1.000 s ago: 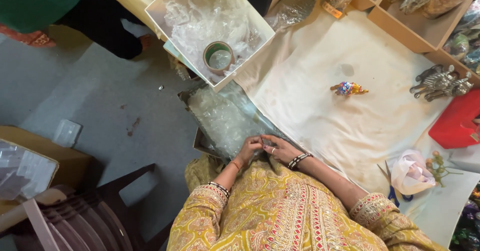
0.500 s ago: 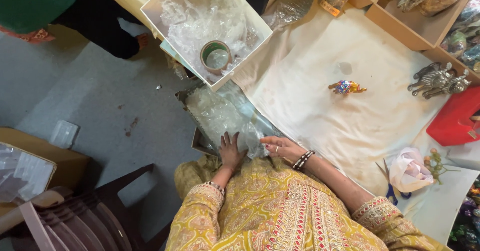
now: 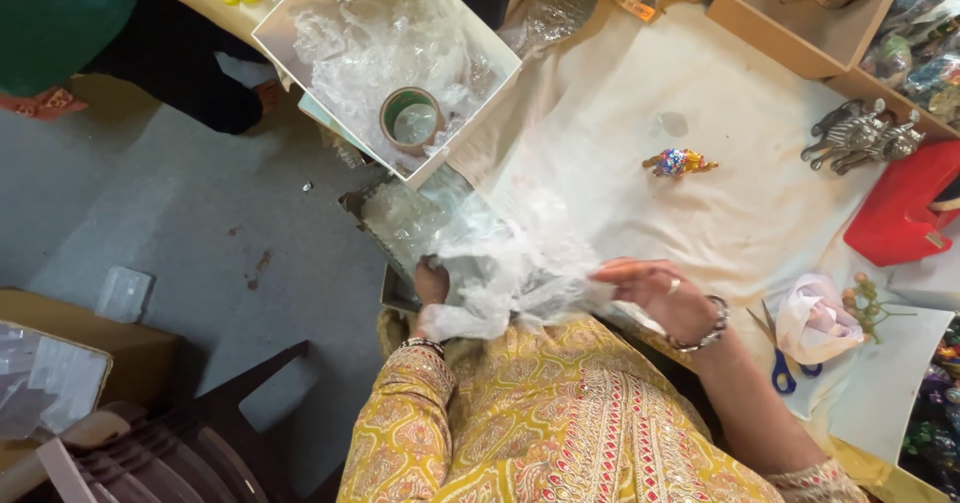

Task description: The person wraps a small, colorful decorative figurine in bubble wrap. They use scissors to cut the bubble wrap to size, then fold and seal it around the figurine using tape. Finally, they place the wrapped item into a cardboard box with other wrapped items.

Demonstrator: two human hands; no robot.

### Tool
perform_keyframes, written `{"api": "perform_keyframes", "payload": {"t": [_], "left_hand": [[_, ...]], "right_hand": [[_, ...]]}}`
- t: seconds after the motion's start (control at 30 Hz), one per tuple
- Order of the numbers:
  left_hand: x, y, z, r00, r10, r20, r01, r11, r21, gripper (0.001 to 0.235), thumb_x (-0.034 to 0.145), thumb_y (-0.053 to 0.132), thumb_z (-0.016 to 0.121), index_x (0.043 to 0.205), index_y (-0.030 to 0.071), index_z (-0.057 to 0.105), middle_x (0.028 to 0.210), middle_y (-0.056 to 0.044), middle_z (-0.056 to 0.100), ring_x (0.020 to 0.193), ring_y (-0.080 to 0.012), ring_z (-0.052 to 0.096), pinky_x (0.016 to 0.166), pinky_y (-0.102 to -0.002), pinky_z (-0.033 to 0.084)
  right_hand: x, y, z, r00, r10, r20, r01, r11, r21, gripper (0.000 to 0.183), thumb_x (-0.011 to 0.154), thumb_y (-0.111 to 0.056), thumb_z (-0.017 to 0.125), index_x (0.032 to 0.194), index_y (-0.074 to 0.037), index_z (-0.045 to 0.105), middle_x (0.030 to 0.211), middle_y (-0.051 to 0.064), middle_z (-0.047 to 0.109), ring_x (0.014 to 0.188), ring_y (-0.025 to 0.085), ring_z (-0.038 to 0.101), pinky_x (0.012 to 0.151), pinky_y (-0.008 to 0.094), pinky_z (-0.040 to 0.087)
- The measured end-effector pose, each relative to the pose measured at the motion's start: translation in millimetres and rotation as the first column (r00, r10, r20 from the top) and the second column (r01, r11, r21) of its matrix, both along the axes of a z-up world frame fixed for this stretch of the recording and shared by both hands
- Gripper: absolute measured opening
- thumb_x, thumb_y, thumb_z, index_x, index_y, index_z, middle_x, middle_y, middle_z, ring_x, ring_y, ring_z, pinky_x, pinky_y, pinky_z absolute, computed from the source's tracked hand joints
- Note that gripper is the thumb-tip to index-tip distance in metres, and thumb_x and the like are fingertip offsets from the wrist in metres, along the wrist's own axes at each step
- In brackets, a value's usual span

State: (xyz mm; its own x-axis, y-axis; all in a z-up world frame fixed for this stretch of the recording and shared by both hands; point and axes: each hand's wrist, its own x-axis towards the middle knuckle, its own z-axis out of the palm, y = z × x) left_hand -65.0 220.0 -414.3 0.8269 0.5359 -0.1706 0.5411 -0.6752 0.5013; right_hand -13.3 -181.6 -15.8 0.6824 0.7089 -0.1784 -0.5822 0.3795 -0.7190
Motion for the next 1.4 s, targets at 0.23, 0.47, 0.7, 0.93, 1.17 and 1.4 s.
{"api": "perform_keyframes", "payload": {"t": [0.23, 0.47, 0.7, 0.93, 1.17, 1.4], "left_hand": [[24, 11, 53, 0.955, 0.09, 0.283, 0.132, 0.726, -0.675, 0.082, 0.081, 0.019, 0.076, 0.153, 0.011, 0.039, 0.156, -0.024, 0.039, 0.136, -0.0444, 0.047, 0.105, -0.046, 0.046], [2, -4, 85, 0.986, 0.052, 0.158, -0.002, 0.953, -0.303, 0.062, 0.096, 0.031, 0.065, 0.153, 0.014, 0.046, 0.153, -0.022, 0.045, 0.114, -0.0398, 0.065, 0.094, -0.045, 0.054], [-12, -27, 186, 0.975, 0.161, -0.155, -0.158, 0.005, -0.987, 0.057, 0.097, 0.053, 0.05, 0.137, 0.015, 0.061, 0.127, -0.009, 0.058, 0.107, -0.0235, 0.064, 0.089, -0.041, 0.057], [-17, -37, 199, 0.932, -0.343, 0.12, 0.098, -0.081, -0.992, 0.057, 0.083, 0.016, 0.086, 0.127, 0.002, 0.052, 0.125, -0.005, 0.06, 0.116, -0.0193, 0.061, 0.104, -0.033, 0.053], [-13, 13, 161, 0.995, -0.071, -0.072, -0.041, 0.36, -0.932, 0.063, 0.078, 0.019, 0.085, 0.13, -0.004, 0.056, 0.106, -0.008, 0.074, 0.085, -0.0168, 0.066, 0.073, -0.03, 0.053], [-7, 50, 63, 0.954, 0.258, -0.153, -0.261, 0.463, -0.847, 0.063, 0.089, 0.024, 0.078, 0.141, -0.006, 0.062, 0.111, -0.013, 0.071, 0.086, -0.0185, 0.065, 0.068, -0.032, 0.051]], "right_hand": [[-8, -37, 5, 0.934, -0.342, -0.107, 0.345, 0.939, 0.011, 0.057, 0.111, -0.04, 0.046, 0.13, 0.01, 0.065, 0.139, 0.025, 0.064, 0.129, 0.038, 0.059, 0.117, 0.061, 0.037], [-18, -48, -28, 0.884, -0.428, -0.187, 0.433, 0.901, -0.013, 0.05, 0.113, -0.034, 0.045, 0.125, 0.009, 0.067, 0.134, 0.025, 0.066, 0.127, 0.038, 0.061, 0.115, 0.062, 0.04], [-15, -23, -34, 0.912, -0.383, -0.149, 0.375, 0.924, -0.077, 0.043, 0.108, -0.031, 0.048, 0.117, 0.007, 0.066, 0.133, 0.026, 0.066, 0.125, 0.037, 0.062, 0.112, 0.059, 0.043], [-3, -3, -44, 0.919, -0.372, -0.13, 0.341, 0.916, -0.212, 0.033, 0.109, -0.023, 0.054, 0.115, 0.006, 0.068, 0.126, 0.024, 0.071, 0.111, 0.031, 0.066, 0.101, 0.049, 0.051], [6, -35, -56, 0.745, -0.641, -0.183, 0.582, 0.76, -0.29, 0.013, 0.103, -0.02, 0.059, 0.105, -0.011, 0.068, 0.106, 0.01, 0.075, 0.106, 0.027, 0.072, 0.094, 0.047, 0.057], [-1, -66, -71, 0.674, -0.717, -0.179, 0.62, 0.68, -0.391, 0.03, 0.105, -0.028, 0.058, 0.105, 0.0, 0.069, 0.103, 0.013, 0.074, 0.104, 0.028, 0.072, 0.092, 0.042, 0.058]]}}
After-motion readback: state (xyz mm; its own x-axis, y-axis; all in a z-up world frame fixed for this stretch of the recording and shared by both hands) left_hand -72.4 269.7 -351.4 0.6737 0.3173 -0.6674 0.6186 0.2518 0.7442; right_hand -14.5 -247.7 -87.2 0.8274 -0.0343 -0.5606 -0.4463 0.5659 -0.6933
